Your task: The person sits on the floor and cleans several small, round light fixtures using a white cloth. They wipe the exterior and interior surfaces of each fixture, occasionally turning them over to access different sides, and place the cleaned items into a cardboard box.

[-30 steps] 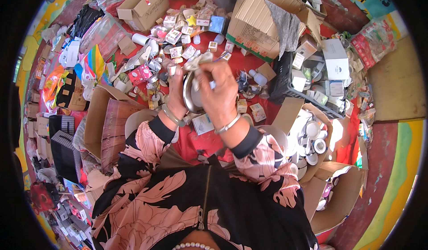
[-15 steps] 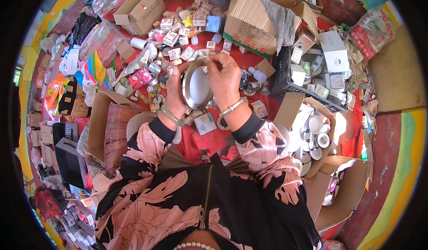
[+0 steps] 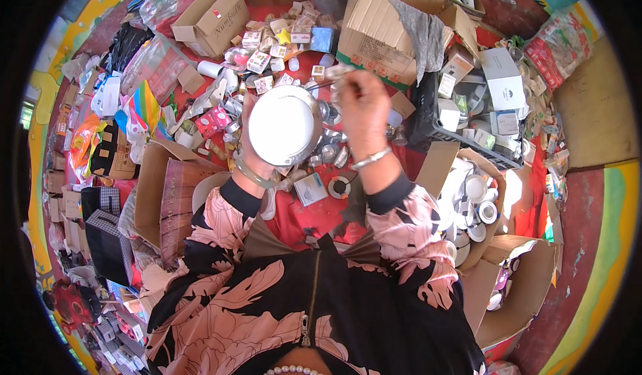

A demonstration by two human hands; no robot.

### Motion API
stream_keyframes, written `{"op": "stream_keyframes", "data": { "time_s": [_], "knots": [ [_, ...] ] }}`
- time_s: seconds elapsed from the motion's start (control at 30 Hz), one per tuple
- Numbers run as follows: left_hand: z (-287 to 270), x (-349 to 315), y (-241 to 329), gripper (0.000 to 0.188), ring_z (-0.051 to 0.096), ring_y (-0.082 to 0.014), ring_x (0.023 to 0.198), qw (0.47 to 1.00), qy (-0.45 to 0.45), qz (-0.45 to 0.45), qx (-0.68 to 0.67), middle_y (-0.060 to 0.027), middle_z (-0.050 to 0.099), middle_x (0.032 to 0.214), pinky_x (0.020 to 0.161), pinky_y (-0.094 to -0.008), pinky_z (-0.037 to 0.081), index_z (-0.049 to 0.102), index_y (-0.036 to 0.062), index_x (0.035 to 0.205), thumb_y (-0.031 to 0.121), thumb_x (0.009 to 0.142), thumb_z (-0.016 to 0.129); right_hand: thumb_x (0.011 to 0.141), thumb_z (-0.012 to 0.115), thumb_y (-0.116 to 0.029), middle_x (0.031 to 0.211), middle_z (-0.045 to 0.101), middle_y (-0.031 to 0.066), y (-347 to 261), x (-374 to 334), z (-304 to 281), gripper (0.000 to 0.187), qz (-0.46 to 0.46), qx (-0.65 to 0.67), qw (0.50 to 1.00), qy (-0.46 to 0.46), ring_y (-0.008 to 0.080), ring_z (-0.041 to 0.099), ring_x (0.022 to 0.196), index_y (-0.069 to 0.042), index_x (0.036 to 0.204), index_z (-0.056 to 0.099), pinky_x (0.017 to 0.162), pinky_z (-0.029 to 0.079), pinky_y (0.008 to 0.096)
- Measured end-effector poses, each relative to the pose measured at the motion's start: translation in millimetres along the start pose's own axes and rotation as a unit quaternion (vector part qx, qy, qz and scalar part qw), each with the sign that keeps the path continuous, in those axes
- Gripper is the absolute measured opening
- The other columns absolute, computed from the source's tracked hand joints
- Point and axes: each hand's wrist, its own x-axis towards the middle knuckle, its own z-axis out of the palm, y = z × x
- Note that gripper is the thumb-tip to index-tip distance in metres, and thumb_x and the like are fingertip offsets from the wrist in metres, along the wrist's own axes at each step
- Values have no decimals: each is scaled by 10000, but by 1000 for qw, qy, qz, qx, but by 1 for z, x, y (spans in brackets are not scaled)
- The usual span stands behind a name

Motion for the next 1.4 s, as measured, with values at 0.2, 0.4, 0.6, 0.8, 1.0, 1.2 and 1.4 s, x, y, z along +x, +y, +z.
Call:
{"op": "stream_keyframes", "data": {
  "time_s": [0.2,0.4,0.6,0.8,1.0,1.2,1.4],
  "knots": [
    [-27,3,0,475,614,-255,946,999,18,-23,-26,-135,610,1067,834,-382,507,519,38,1165,425,939,363,642,532,171,922,591,68,-42,5,-11,304,-219,-138,963,-70,196,567,917,-53,822,634,779,474,286],
    [-5,0,-9,420,605,-213,906,999,24,-27,30,-104,597,1038,793,-323,503,510,51,1153,389,947,369,628,544,132,885,614,87,-38,-3,9,257,-280,-196,907,-245,278,576,861,-56,786,622,752,478,336],
    [3,-5,2,442,620,-239,872,999,31,-35,22,-118,617,1002,771,-351,513,550,32,1095,409,929,390,611,560,111,864,602,95,-34,-8,0,216,-271,-206,904,-260,287,576,836,-39,762,598,736,483,331],
    [-11,6,21,512,634,-269,852,996,78,9,30,-134,639,962,769,-375,524,582,16,1051,472,896,407,591,565,116,818,579,92,-38,-54,10,243,-189,-169,907,-336,267,568,821,-38,776,595,763,458,329],
    [-6,8,17,585,612,-273,938,997,65,51,-10,-138,612,1056,833,-406,497,537,26,1133,531,891,369,688,577,114,882,576,28,-58,-26,-8,240,-19,19,957,-289,136,551,797,-39,861,640,716,448,245],
    [-15,6,-6,719,606,-219,925,997,66,4,38,-124,603,1065,813,-311,491,506,-7,1178,616,890,291,681,578,80,872,568,97,-30,-31,31,196,-276,-201,930,-137,238,569,775,-44,833,595,694,476,315],
    [-10,0,21,740,599,-251,970,986,43,71,146,-140,594,1087,855,-356,485,494,2,1180,643,869,293,624,502,94,832,564,78,-61,-34,-2,165,60,153,793,-587,186,555,785,-18,736,547,724,443,295]
  ]
}}
